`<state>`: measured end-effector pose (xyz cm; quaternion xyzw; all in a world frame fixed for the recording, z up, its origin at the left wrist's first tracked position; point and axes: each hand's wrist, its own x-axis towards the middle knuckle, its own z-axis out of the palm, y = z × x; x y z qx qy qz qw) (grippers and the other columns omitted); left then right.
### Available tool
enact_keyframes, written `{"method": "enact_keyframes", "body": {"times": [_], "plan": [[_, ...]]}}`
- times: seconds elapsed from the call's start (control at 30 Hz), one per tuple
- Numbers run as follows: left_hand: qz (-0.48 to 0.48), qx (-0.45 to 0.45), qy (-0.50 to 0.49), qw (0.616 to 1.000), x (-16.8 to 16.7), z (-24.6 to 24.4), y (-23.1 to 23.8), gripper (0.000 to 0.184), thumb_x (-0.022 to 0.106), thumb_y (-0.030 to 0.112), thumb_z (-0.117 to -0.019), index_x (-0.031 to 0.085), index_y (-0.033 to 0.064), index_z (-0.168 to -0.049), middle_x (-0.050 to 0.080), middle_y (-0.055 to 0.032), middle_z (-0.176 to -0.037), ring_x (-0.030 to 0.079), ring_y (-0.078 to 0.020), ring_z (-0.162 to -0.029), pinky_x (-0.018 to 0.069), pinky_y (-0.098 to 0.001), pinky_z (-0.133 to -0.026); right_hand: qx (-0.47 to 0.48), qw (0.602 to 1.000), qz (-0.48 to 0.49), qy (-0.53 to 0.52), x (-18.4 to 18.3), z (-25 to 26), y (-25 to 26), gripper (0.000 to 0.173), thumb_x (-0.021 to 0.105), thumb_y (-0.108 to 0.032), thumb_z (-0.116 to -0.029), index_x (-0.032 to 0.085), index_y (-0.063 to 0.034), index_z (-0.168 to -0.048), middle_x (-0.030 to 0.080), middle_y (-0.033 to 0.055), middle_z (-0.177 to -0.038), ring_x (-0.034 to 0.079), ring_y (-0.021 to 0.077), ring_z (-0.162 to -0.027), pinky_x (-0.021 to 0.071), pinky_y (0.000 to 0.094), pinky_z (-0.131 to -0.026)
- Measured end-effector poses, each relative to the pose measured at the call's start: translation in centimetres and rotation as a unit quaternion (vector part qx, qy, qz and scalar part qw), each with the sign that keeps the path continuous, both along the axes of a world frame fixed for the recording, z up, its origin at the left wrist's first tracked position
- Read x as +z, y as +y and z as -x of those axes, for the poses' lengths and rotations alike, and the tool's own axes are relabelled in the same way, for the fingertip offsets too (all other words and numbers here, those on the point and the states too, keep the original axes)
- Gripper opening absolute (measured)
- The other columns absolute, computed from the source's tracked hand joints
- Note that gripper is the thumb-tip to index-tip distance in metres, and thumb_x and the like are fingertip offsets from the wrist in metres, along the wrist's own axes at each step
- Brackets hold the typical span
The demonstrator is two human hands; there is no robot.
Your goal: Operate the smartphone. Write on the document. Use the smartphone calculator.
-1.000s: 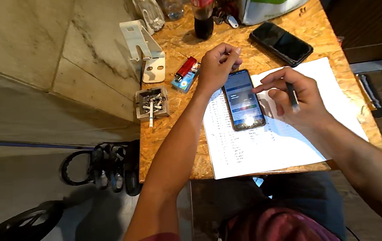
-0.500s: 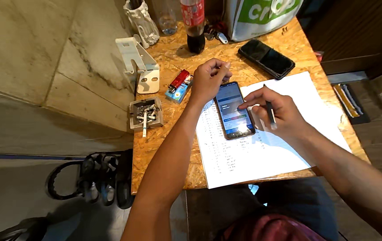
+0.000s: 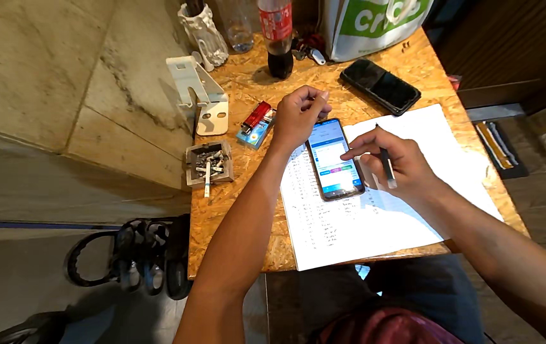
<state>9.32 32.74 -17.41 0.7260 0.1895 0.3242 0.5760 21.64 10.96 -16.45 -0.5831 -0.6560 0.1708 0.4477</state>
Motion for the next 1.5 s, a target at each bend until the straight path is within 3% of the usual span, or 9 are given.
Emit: {"method": "enact_keyframes", "body": {"times": [0.17,0.27,0.33,0.4,0.5,0.6,0.7,1.5], "plan": [[0.006,-0.005,-0.004,1.000,0.0,0.0,0.0,0.019,0.059,0.017,-0.1049,0.066,-0.0009,-0.108,0.077,-0.0100,-0.093,0.077,-0.0207,-0.083,0.0656,-0.0378,-0.079,-0.030,0.999,-0.004,0.029,1.1,0.0,-0.3,0.028,0.044,-0.019,-0.1045,0.060,-0.0055,-0.123,0.075,0.0022,-0.101,0.060,0.0066,-0.059,0.0467,0.0242,-0.044],[0.002,-0.001,-0.002,1.000,0.0,0.0,0.1,0.020,0.059,0.018,-0.1051,0.066,-0.0007,-0.108,0.077,-0.0097,-0.091,0.077,-0.0195,-0.082,0.0652,-0.0364,-0.078,-0.038,0.995,0.008,0.096,2.8,0.4,-0.7,0.036,0.038,-0.025,-0.1080,0.052,-0.0075,-0.137,0.075,0.0031,-0.104,0.057,0.0080,-0.051,0.0442,0.0223,-0.039],[0.004,-0.003,-0.005,1.000,-0.1,0.0,0.2,0.020,0.059,0.018,-0.1051,0.066,-0.0011,-0.108,0.077,-0.0100,-0.091,0.076,-0.0193,-0.082,0.0650,-0.0366,-0.078,-0.028,0.991,0.026,0.127,3.9,1.7,-1.0,0.043,0.033,-0.031,-0.1080,0.046,-0.0101,-0.143,0.072,0.0023,-0.104,0.061,0.0115,-0.056,0.0503,0.0248,-0.042],[0.009,-0.006,-0.007,1.000,-0.1,0.0,0.2,0.020,0.059,0.017,-0.1050,0.066,-0.0017,-0.108,0.077,-0.0106,-0.091,0.077,-0.0201,-0.082,0.0654,-0.0369,-0.078,-0.015,0.991,0.028,0.131,4.3,3.7,-1.2,0.039,0.034,-0.030,-0.1079,0.055,-0.0076,-0.132,0.065,0.0016,-0.096,0.060,0.0118,-0.060,0.0543,0.0278,-0.048],[0.012,-0.006,-0.002,1.000,0.0,0.0,0.1,0.020,0.059,0.017,-0.1051,0.066,-0.0010,-0.108,0.077,-0.0105,-0.092,0.077,-0.0201,-0.083,0.0652,-0.0368,-0.078,0.008,0.988,0.035,0.151,3.3,7.0,-1.5,0.025,0.049,-0.019,-0.1039,0.069,-0.0057,-0.112,0.066,0.0004,-0.077,0.062,0.0109,-0.056,0.0569,0.0288,-0.048],[0.010,-0.005,-0.006,1.000,-0.1,-0.1,0.1,0.020,0.059,0.018,-0.1051,0.066,-0.0010,-0.107,0.077,-0.0105,-0.091,0.077,-0.0200,-0.083,0.0655,-0.0373,-0.078,0.011,0.982,0.058,0.180,1.4,9.8,-1.4,0.008,0.065,-0.012,-0.0958,0.065,-0.0077,-0.103,0.070,0.0004,-0.078,0.067,0.0104,-0.059,0.0599,0.0269,-0.051],[0.012,-0.008,-0.003,1.000,0.0,0.0,0.1,0.020,0.059,0.018,-0.1051,0.066,-0.0010,-0.108,0.077,-0.0102,-0.092,0.077,-0.0199,-0.083,0.0650,-0.0376,-0.079,-0.018,0.986,0.073,0.148,0.3,11.2,-1.2,0.006,0.070,-0.016,-0.0926,0.068,-0.0112,-0.093,0.069,-0.0043,-0.075,0.065,0.0040,-0.061,0.0568,0.0207,-0.054],[0.002,-0.004,-0.001,1.000,-0.1,0.0,0.0,0.020,0.060,0.019,-0.1050,0.066,0.0003,-0.108,0.077,-0.0089,-0.092,0.077,-0.0191,-0.083,0.0654,-0.0362,-0.079,-0.049,0.987,0.079,0.130,0.0,11.5,-1.2,0.010,0.067,-0.019,-0.0966,0.069,-0.0087,-0.094,0.066,-0.0041,-0.075,0.061,0.0004,-0.059,0.0538,0.0172,-0.052]]}}
